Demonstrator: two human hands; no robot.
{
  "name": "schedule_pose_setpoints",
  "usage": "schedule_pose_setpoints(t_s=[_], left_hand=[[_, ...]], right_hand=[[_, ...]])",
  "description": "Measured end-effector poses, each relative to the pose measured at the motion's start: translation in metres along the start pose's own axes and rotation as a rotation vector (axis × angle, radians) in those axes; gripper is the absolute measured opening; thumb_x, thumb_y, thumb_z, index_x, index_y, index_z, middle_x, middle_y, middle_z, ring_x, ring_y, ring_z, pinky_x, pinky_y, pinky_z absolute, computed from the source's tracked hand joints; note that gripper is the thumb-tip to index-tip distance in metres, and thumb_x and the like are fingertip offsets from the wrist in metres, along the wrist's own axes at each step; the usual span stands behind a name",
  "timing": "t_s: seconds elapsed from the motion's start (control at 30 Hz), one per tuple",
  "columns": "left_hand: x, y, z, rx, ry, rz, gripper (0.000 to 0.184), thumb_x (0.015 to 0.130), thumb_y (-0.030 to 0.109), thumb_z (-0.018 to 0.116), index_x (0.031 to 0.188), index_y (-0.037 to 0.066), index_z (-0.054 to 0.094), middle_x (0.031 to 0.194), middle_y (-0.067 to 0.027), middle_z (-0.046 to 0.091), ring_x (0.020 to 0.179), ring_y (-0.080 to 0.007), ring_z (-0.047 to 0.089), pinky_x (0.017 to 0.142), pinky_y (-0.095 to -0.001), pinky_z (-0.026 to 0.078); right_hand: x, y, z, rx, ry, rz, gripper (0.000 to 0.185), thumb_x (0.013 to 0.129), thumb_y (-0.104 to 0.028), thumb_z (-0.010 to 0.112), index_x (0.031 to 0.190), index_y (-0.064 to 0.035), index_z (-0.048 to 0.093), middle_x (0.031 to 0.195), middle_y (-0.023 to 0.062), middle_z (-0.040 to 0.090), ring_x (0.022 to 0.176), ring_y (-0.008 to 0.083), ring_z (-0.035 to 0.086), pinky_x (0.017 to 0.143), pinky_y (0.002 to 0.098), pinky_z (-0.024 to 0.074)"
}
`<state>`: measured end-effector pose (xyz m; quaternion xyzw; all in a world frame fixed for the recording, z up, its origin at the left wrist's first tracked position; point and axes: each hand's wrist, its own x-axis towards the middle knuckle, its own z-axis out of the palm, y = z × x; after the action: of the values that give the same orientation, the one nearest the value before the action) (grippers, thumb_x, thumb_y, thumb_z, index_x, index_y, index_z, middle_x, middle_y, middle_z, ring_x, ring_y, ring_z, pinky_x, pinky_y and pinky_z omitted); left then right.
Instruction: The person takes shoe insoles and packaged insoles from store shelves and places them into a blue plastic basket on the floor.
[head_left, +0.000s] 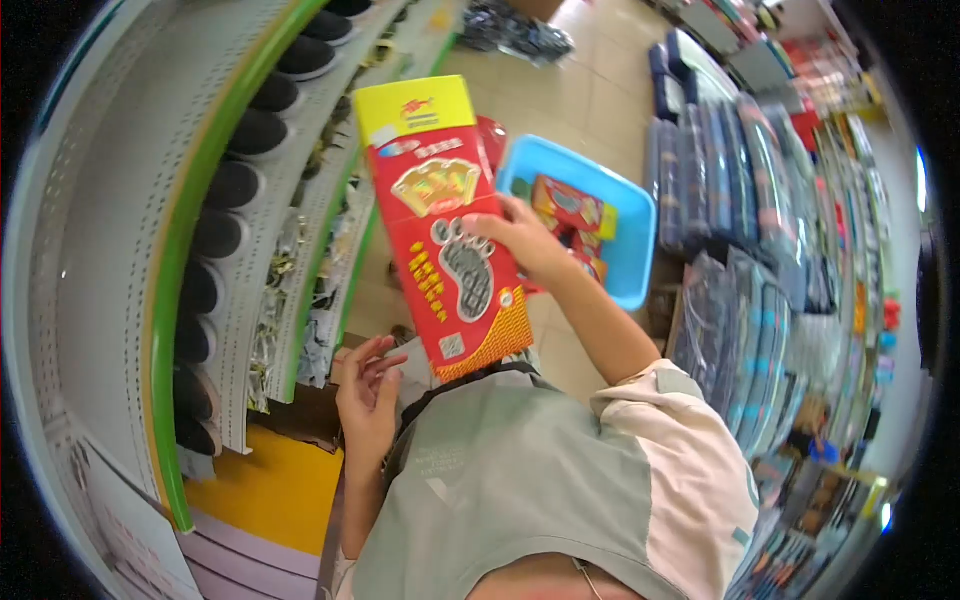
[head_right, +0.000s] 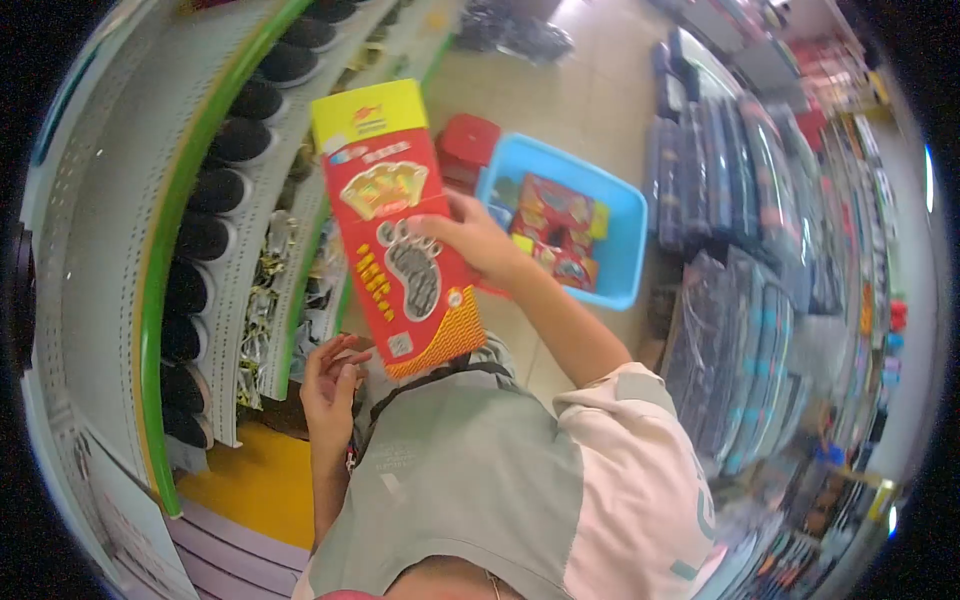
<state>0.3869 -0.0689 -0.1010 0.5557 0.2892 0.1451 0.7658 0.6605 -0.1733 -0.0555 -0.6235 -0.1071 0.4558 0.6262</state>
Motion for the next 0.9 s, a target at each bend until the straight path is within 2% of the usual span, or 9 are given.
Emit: schedule_pose_setpoints(t_s=[0.07, 0.1, 0.2, 0.33, 0.47, 0.67, 0.7, 0.8, 0.9], left_hand=[[0.002, -0.014, -0.012, 0.073, -0.021, -0.067, 0.035, 0.097, 0.006, 0.06, 0.129, -0.002, 0.052, 0.124, -0.0139, 0.061, 0.108, -0.0205, 0.065, 0.093, -0.0309, 0.05], [0.002, -0.016, -0.009, 0.093, -0.007, -0.079, 0.027, 0.098, 0.009, 0.061, 0.122, -0.002, 0.057, 0.115, -0.0102, 0.065, 0.104, -0.0178, 0.066, 0.089, -0.0271, 0.05], [0.003, -0.021, -0.003, 0.16, -0.035, -0.097, 0.024, 0.098, 0.011, 0.061, 0.119, -0.002, 0.059, 0.109, -0.0082, 0.067, 0.102, -0.0158, 0.066, 0.088, -0.026, 0.05], [0.014, -0.022, 0.019, 0.169, -0.065, -0.097, 0.023, 0.099, 0.013, 0.06, 0.117, -0.002, 0.06, 0.11, -0.0081, 0.067, 0.102, -0.0143, 0.065, 0.087, -0.0259, 0.05], [0.024, -0.023, 0.056, 0.211, -0.061, -0.101, 0.023, 0.099, 0.011, 0.059, 0.117, -0.002, 0.06, 0.111, -0.0085, 0.068, 0.103, -0.0144, 0.065, 0.089, -0.0263, 0.05], [0.033, -0.037, 0.128, 0.303, -0.049, -0.097, 0.021, 0.098, 0.009, 0.059, 0.116, -0.002, 0.061, 0.11, -0.0097, 0.068, 0.104, -0.0154, 0.065, 0.092, -0.0282, 0.05], [0.035, -0.042, 0.143, 0.3, -0.041, -0.108, 0.021, 0.098, 0.009, 0.059, 0.115, -0.003, 0.061, 0.11, -0.0098, 0.068, 0.103, -0.0155, 0.065, 0.092, -0.0284, 0.05], [0.037, -0.056, 0.193, 0.307, -0.021, -0.155, 0.02, 0.097, 0.007, 0.06, 0.114, -0.003, 0.061, 0.11, -0.01, 0.068, 0.102, -0.0158, 0.066, 0.091, -0.029, 0.051], [0.037, -0.066, 0.242, 0.325, -0.023, -0.185, 0.02, 0.097, 0.007, 0.061, 0.115, -0.003, 0.061, 0.11, -0.0104, 0.069, 0.101, -0.016, 0.066, 0.091, -0.0293, 0.051]], right_hand=[[-0.005, 0.022, -0.039, 0.059, 0.143, 0.0, 0.053, 0.087, -0.021, 0.075, 0.129, 0.0033, 0.054, 0.118, 0.0112, 0.066, 0.102, 0.0151, 0.066, 0.089, 0.0319, 0.0545], [-0.009, 0.035, -0.061, 0.096, 0.213, -0.049, 0.05, 0.088, -0.021, 0.074, 0.128, 0.0027, 0.054, 0.114, 0.0119, 0.067, 0.096, 0.0168, 0.068, 0.083, 0.0323, 0.0574], [-0.025, 0.063, -0.13, 0.115, 0.421, -0.063, 0.044, 0.09, -0.017, 0.072, 0.125, 0.002, 0.053, 0.109, 0.0135, 0.068, 0.089, 0.0192, 0.071, 0.076, 0.033, 0.0609], [-0.039, 0.112, -0.227, 0.096, 0.689, -0.124, 0.047, 0.089, -0.018, 0.074, 0.125, 0.0051, 0.054, 0.106, 0.0135, 0.068, 0.086, 0.0199, 0.071, 0.074, 0.0321, 0.0601], [-0.061, 0.161, -0.333, -0.06, 0.873, 0.03, 0.052, 0.085, -0.022, 0.078, 0.124, 0.0052, 0.056, 0.104, 0.0118, 0.068, 0.083, 0.0191, 0.07, 0.075, 0.0324, 0.0591], [-0.063, 0.213, -0.442, -0.19, 0.913, 0.119, 0.058, 0.08, -0.02, 0.083, 0.124, 0.0059, 0.055, 0.104, 0.0122, 0.068, 0.085, 0.0195, 0.07, 0.073, 0.0319, 0.0586], [-0.055, 0.228, -0.462, -0.154, 0.894, 0.081, 0.059, 0.078, -0.018, 0.084, 0.124, 0.0049, 0.055, 0.105, 0.0125, 0.068, 0.087, 0.0204, 0.07, 0.074, 0.0333, 0.0584], [-0.031, 0.258, -0.501, -0.226, 0.846, 0.201, 0.06, 0.078, -0.018, 0.084, 0.125, 0.0038, 0.055, 0.107, 0.0128, 0.068, 0.09, 0.0211, 0.07, 0.077, 0.0344, 0.0585], [-0.006, 0.289, -0.523, -0.126, 0.77, 0.229, 0.062, 0.078, -0.02, 0.085, 0.127, 0.0032, 0.054, 0.111, 0.013, 0.068, 0.091, 0.0216, 0.07, 0.077, 0.034, 0.0585]])
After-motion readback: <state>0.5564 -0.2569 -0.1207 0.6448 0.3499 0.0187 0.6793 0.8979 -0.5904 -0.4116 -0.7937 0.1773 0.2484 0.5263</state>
